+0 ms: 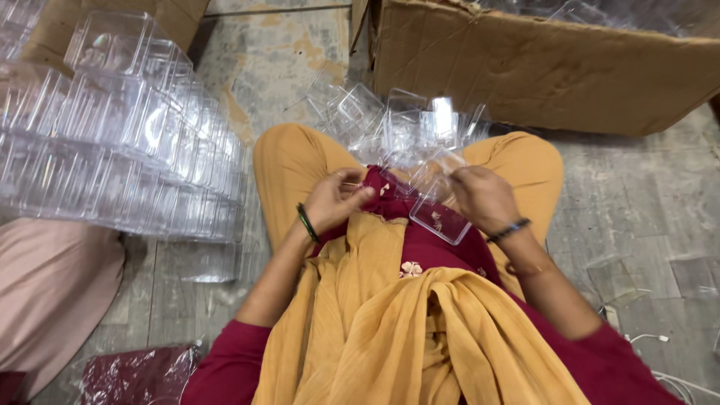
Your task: The person sits on the floor and folds clear plastic boxes by hand, snapping the side walls and lid edges together to form each box. They take flat plastic pieces from cardboard boxes, assemble each box, and stack the finished boxes in a pile beside them.
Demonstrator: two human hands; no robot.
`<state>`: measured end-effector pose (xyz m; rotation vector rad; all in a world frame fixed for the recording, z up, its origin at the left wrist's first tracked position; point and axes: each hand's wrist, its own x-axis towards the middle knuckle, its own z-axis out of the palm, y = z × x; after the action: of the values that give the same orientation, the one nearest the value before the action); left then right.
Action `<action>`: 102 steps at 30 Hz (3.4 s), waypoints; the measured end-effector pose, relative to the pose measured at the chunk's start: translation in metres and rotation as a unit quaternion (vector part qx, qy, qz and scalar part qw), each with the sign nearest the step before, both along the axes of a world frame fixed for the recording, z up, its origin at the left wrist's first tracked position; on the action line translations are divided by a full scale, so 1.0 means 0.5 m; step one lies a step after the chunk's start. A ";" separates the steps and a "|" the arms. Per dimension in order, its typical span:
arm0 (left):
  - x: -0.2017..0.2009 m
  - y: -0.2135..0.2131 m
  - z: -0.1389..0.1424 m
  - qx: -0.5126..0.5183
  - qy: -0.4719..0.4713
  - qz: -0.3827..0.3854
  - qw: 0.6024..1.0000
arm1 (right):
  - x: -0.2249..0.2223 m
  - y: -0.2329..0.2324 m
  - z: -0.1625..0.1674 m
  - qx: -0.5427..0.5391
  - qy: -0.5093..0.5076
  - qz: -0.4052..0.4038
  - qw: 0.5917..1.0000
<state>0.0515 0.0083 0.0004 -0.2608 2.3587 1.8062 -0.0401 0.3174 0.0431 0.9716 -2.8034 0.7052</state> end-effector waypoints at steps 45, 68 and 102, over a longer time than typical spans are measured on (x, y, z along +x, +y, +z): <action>-0.015 0.112 0.053 0.620 0.160 0.004 0.768 | 0.029 -0.153 0.000 -0.401 -0.406 0.140 0.809; 0.009 0.101 0.110 0.305 0.277 -0.039 0.910 | 0.078 -0.143 0.041 -0.491 -0.316 0.238 0.777; 0.041 0.080 0.142 0.264 0.211 -0.010 0.941 | 0.060 -0.155 0.030 -0.459 -0.354 0.278 0.766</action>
<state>0.0721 0.0482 0.0712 0.2419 1.9636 2.5996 -0.0101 0.2400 0.0583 1.4418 -1.9107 2.6371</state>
